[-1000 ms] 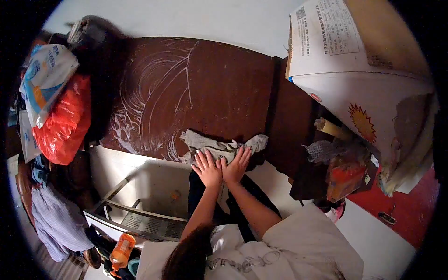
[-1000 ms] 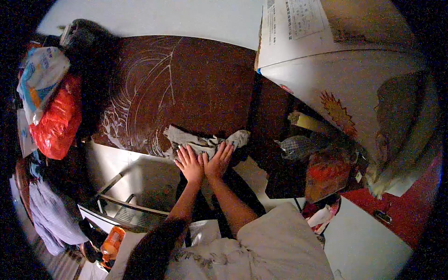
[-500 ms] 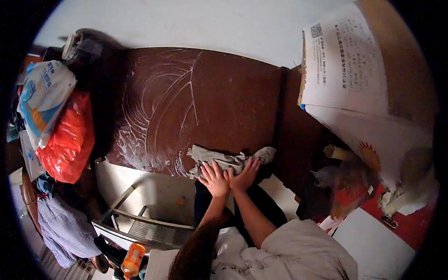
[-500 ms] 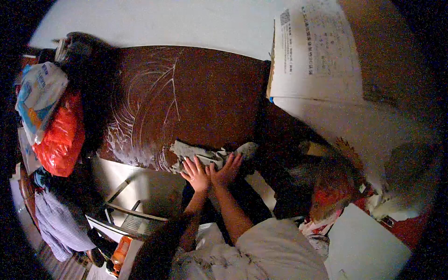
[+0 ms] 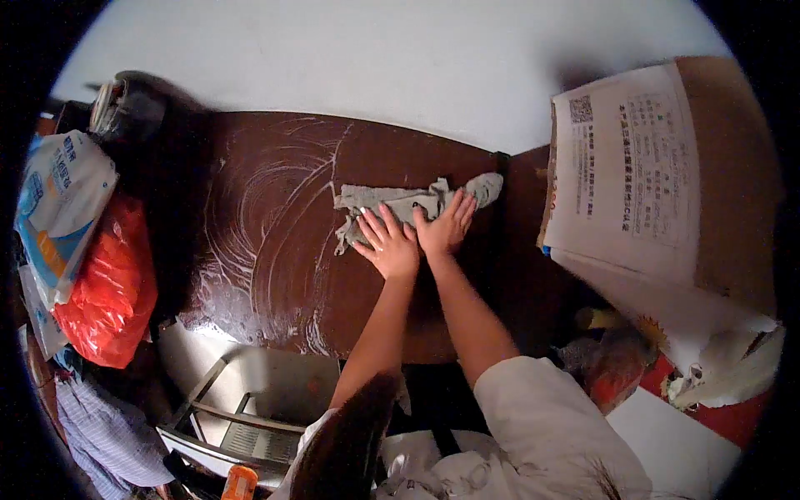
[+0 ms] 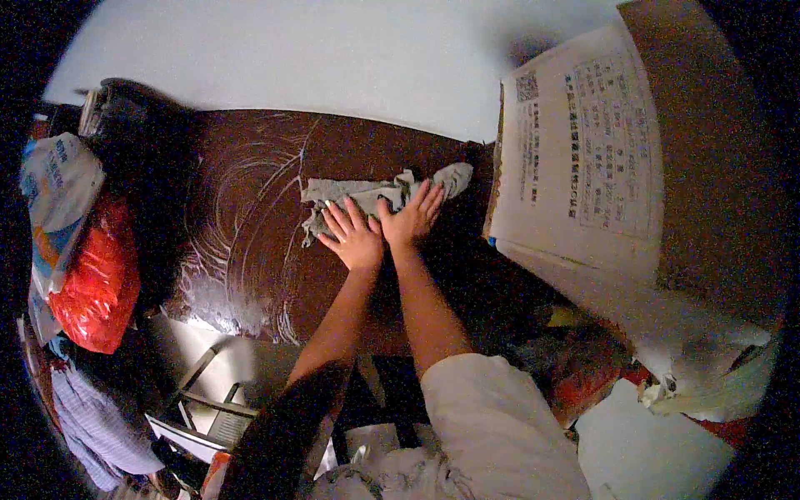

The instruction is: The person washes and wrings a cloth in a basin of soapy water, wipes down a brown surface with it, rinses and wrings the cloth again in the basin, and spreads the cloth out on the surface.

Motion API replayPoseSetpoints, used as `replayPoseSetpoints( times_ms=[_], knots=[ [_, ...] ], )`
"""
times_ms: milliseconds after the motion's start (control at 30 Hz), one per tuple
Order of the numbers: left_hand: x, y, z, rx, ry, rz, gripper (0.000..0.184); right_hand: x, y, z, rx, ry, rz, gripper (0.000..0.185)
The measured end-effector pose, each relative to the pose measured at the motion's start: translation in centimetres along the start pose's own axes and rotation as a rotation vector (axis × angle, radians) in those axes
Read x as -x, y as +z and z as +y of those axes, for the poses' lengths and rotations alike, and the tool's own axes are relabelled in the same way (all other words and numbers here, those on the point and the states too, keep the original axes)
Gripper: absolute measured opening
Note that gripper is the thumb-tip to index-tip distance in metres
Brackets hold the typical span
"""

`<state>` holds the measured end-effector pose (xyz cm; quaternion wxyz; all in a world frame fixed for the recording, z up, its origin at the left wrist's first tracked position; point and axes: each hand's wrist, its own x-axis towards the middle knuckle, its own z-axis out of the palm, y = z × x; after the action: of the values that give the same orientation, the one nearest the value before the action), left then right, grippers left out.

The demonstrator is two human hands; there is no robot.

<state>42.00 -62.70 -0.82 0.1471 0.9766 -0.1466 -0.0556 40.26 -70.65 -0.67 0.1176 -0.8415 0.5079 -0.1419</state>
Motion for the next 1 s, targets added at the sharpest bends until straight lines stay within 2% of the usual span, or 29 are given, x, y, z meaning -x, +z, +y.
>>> replayPoseSetpoints(
  times_ms=[100,233,267,333,433,467,600,633,767,1000],
  knots=[
    [-2.1,1.0,1.1,0.005,-0.034,0.06,0.062,-3.9,1.3,-0.2,-0.052,-0.178,0.004,0.09],
    [-2.7,1.2,1.4,0.025,-0.075,0.035,0.062,-6.3,2.4,-0.3,-0.152,-0.359,-0.006,0.082],
    [-2.6,1.3,1.3,0.026,-0.069,0.075,0.063,-6.5,2.7,-0.3,-0.182,-0.401,0.017,0.077],
    [-2.5,0.7,1.1,0.079,-0.062,0.002,0.062,-7.2,2.8,-0.8,-0.246,-0.46,-0.051,0.068],
    [-2.2,0.9,0.2,0.049,-0.026,0.02,0.062,-8.1,3.7,-3.3,-0.426,-0.63,-0.186,0.053],
    [-2.0,1.1,-0.3,0.025,-0.011,0.021,0.062,-8.0,4.4,-4.5,-0.452,-0.671,-0.211,0.041],
    [-2.3,0.1,-3.5,-0.009,-0.127,0.051,0.06,-5.7,5.3,-9.1,-0.421,-0.815,-0.315,0.036],
    [-2.4,0.1,-4.6,-0.054,-0.135,0.138,0.058,-5.2,5.4,-10.0,-0.404,-0.85,-0.336,0.035],
    [-2.0,-1.1,-7.7,-0.027,-0.225,0.096,0.057,-2.6,5.7,-13.4,-0.429,-0.995,-0.414,0.033],
    [0.8,-2.2,-10.5,-0.026,-0.36,0.154,0.06,1.6,6.2,-16.0,-0.458,-1.28,-0.556,0.035]
  ],
)
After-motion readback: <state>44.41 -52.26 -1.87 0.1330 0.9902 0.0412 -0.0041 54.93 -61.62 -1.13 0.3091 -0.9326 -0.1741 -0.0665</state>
